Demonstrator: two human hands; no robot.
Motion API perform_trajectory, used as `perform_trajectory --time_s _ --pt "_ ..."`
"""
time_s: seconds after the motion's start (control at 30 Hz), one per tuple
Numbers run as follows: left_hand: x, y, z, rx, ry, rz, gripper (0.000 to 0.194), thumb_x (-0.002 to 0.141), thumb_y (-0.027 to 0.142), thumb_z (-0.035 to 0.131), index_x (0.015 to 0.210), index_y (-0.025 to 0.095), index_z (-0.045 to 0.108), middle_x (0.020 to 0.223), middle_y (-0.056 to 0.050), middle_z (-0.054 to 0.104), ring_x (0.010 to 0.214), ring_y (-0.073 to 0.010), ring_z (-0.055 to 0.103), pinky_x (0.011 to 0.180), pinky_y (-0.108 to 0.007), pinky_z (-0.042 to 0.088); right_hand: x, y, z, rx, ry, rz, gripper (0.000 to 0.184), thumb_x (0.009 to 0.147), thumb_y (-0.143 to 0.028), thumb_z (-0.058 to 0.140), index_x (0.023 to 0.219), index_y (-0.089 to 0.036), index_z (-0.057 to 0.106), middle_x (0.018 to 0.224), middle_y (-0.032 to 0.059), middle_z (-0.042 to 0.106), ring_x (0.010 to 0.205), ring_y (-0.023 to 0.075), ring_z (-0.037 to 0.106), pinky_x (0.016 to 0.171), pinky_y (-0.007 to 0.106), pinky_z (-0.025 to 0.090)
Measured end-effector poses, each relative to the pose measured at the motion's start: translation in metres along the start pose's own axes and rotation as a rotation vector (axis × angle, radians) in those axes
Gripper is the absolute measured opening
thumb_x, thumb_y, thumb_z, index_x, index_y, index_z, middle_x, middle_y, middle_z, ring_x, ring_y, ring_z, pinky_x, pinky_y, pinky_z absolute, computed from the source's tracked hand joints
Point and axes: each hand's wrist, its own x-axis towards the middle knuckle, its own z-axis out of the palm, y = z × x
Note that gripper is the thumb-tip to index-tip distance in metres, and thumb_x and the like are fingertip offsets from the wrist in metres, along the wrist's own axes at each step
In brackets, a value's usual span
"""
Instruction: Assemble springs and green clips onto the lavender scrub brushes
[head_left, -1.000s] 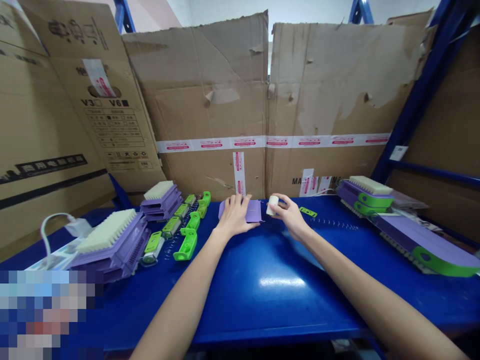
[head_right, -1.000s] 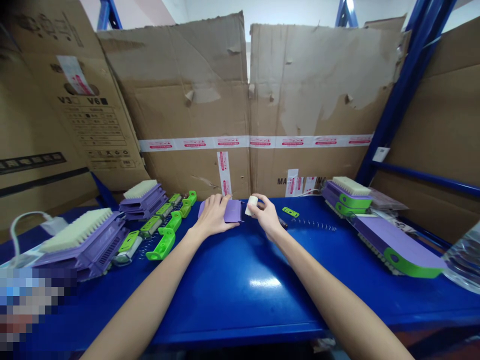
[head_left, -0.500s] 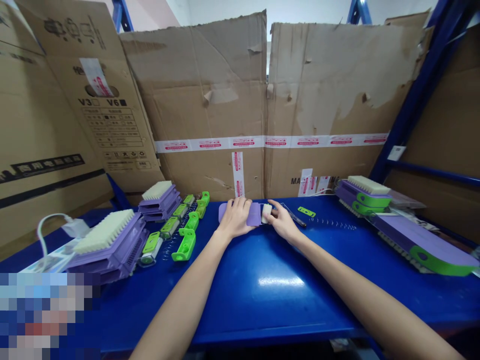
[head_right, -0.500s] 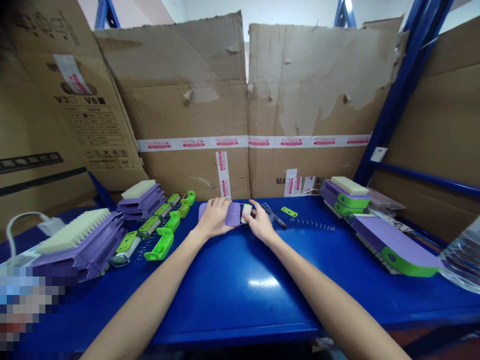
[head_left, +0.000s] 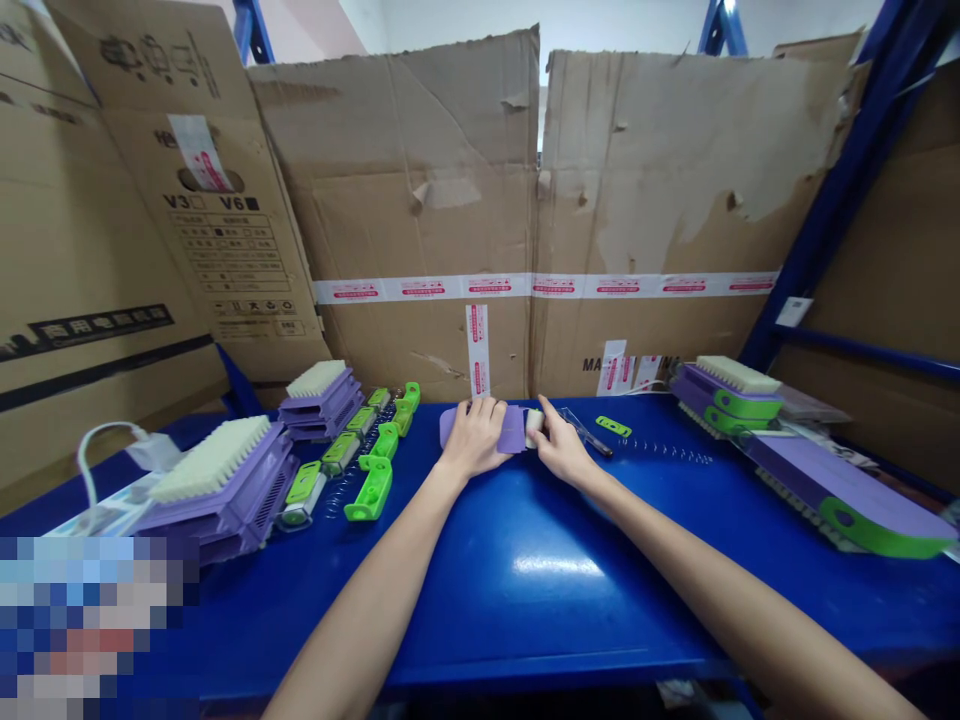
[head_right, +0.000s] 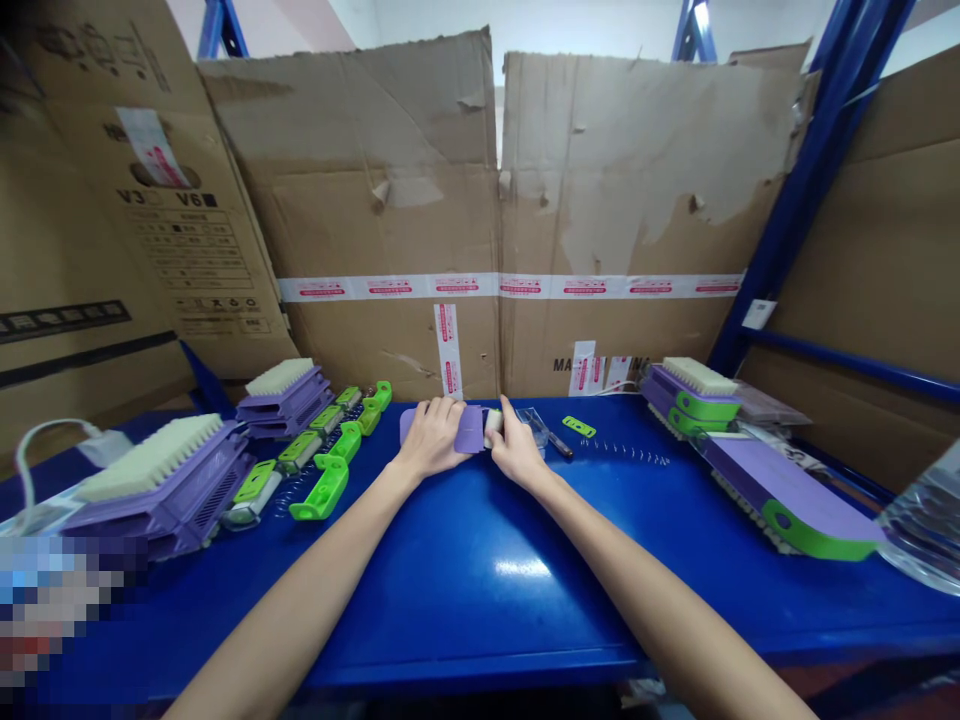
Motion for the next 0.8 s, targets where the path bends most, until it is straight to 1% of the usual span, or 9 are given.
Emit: perform_trajectory --time_s 0.07,0.13,0.2,0.27,0.37,0.43,0.5,0.63,0.8 --pt "0.000 0.003 0.001 0.014 0.009 -0.006 0.050 0.079 0.047 0.051 0.112 0.009 0.051 0.103 -0.016 0.055 0.094 -0.0288 0.050 0.080 -0.041 0.036 -0.001 -0.002 -0.003 -0.032 -0.026 -0.013 0.072 0.078 -0.021 0.048 0.145 -0.009 0.023 0.094 0.0112 0.068 0.082 0.0229 0.062 0.082 0.040 0.047" --pt "0.000 0.004 0.002 0.029 0.030 -0.010 0.050 0.080 0.047 0.050 0.112 0.009 0.051 0.102 -0.016 0.055 0.093 -0.0289 0.050 0.080 -0.041 0.036 -0.002 -0.004 -0.006 0.000 -0.047 -0.026 0.071 0.079 -0.022 0.048 0.145 -0.010 0.023 0.098 0.0113 0.067 0.086 0.0229 0.061 0.084 0.039 0.045" --pt "0.000 0.003 0.002 0.043 0.066 -0.019 0.050 0.079 0.047 0.050 0.113 0.009 0.051 0.104 -0.017 0.055 0.094 -0.0291 0.050 0.082 -0.041 0.036 -0.004 -0.007 -0.007 0.078 -0.053 -0.020 0.065 0.082 -0.028 0.048 0.143 -0.012 0.029 0.105 0.0115 0.066 0.093 0.0232 0.060 0.089 0.040 0.043" --pt "0.000 0.000 0.002 0.059 0.113 -0.034 0.049 0.079 0.043 0.052 0.114 0.009 0.051 0.106 -0.017 0.055 0.095 -0.0292 0.049 0.084 -0.042 0.036 -0.005 -0.012 -0.007 0.187 -0.062 0.019 0.056 0.086 -0.038 0.045 0.138 -0.017 0.039 0.109 0.0101 0.065 0.097 0.0231 0.059 0.089 0.039 0.044" --pt "0.000 -0.006 0.001 0.083 0.179 -0.041 0.043 0.079 0.035 0.053 0.114 0.009 0.052 0.110 -0.018 0.055 0.099 -0.0294 0.049 0.088 -0.044 0.035 -0.005 -0.025 -0.007 0.439 -0.106 0.200 0.050 0.087 -0.052 0.039 0.122 -0.020 0.055 0.103 0.0084 0.066 0.089 0.0214 0.061 0.076 0.035 0.050" --pt "-0.001 -0.009 0.000 0.095 0.200 -0.001 0.041 0.079 0.031 0.053 0.115 0.010 0.052 0.111 -0.019 0.055 0.103 -0.0298 0.049 0.092 -0.046 0.033 -0.006 -0.034 -0.008 0.645 -0.168 0.383 0.052 0.088 -0.056 0.035 0.117 -0.019 0.056 0.092 0.0094 0.067 0.078 0.0197 0.063 0.068 0.033 0.051" --pt "-0.002 -0.012 0.000 0.106 0.201 0.059 0.042 0.078 0.030 0.053 0.116 0.011 0.052 0.112 -0.019 0.055 0.105 -0.0297 0.048 0.095 -0.047 0.031 -0.005 -0.040 -0.010 0.822 -0.236 0.532 0.052 0.088 -0.057 0.034 0.117 -0.018 0.053 0.084 0.0095 0.067 0.071 0.0186 0.064 0.066 0.033 0.051" --pt "-0.002 -0.014 0.000 0.143 0.183 0.113 0.043 0.080 0.030 0.051 0.119 0.013 0.051 0.113 -0.017 0.056 0.108 -0.0287 0.049 0.099 -0.048 0.029 -0.004 -0.043 -0.017 1.003 -0.294 0.616 0.046 0.088 -0.051 0.037 0.119 -0.020 0.049 0.081 0.0074 0.066 0.069 0.0174 0.064 0.072 0.035 0.050" --pt "-0.004 -0.011 0.002 0.128 0.157 0.110 0.046 0.077 0.030 0.054 0.119 0.013 0.050 0.115 -0.018 0.055 0.109 -0.0298 0.049 0.098 -0.049 0.030 -0.002 -0.044 -0.019 1.022 -0.271 0.700 0.041 0.086 -0.043 0.039 0.119 -0.019 0.046 0.077 0.0071 0.065 0.065 0.0162 0.064 0.077 0.035 0.049"
